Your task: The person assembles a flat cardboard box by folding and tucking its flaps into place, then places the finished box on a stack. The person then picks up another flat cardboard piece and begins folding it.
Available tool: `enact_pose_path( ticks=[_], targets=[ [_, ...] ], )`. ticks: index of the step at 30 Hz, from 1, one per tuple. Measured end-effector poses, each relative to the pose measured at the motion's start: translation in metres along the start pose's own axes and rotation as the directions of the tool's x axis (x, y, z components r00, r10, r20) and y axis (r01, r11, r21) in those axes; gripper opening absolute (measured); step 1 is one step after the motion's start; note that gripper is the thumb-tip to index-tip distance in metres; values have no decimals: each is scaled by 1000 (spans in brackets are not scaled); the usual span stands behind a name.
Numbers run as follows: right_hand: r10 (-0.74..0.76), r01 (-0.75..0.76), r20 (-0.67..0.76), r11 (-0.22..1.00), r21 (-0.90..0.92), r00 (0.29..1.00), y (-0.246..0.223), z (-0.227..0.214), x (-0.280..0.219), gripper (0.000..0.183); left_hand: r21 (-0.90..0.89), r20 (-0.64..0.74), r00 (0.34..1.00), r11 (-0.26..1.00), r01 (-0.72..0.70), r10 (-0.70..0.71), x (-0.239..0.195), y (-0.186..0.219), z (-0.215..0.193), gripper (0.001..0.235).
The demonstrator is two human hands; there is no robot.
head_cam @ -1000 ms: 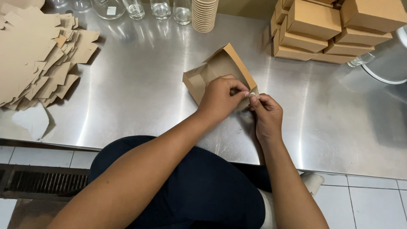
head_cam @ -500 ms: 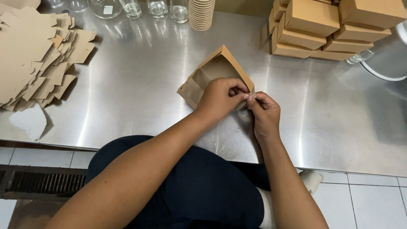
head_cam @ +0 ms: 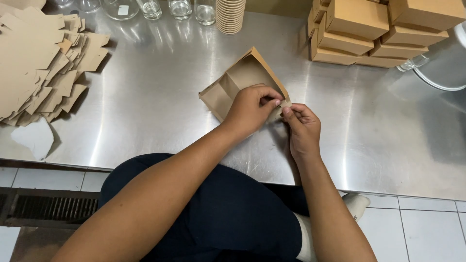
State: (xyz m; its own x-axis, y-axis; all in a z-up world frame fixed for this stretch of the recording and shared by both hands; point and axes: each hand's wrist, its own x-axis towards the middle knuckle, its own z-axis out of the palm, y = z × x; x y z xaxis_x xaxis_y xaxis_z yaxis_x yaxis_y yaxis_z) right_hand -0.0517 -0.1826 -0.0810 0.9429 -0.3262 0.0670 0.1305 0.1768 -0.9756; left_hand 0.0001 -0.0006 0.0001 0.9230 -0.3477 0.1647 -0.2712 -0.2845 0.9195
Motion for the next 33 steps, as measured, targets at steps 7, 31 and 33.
enact_pose_path(
  ticks=[7,31,33],
  targets=[
    [-11,11,13,1000,0,1000,4,-2,1,13,1,2,999,999,35,-35,-2,-2,2,17],
    [-101,100,77,995,10,992,-7,10,-6,14,84,73,996,995,-57,51,-7,11,-7,15],
    [-123,125,90,992,-10,988,-20,17,-12,13,41,68,996,998,-56,53,-7,12,-8,8]
  ],
)
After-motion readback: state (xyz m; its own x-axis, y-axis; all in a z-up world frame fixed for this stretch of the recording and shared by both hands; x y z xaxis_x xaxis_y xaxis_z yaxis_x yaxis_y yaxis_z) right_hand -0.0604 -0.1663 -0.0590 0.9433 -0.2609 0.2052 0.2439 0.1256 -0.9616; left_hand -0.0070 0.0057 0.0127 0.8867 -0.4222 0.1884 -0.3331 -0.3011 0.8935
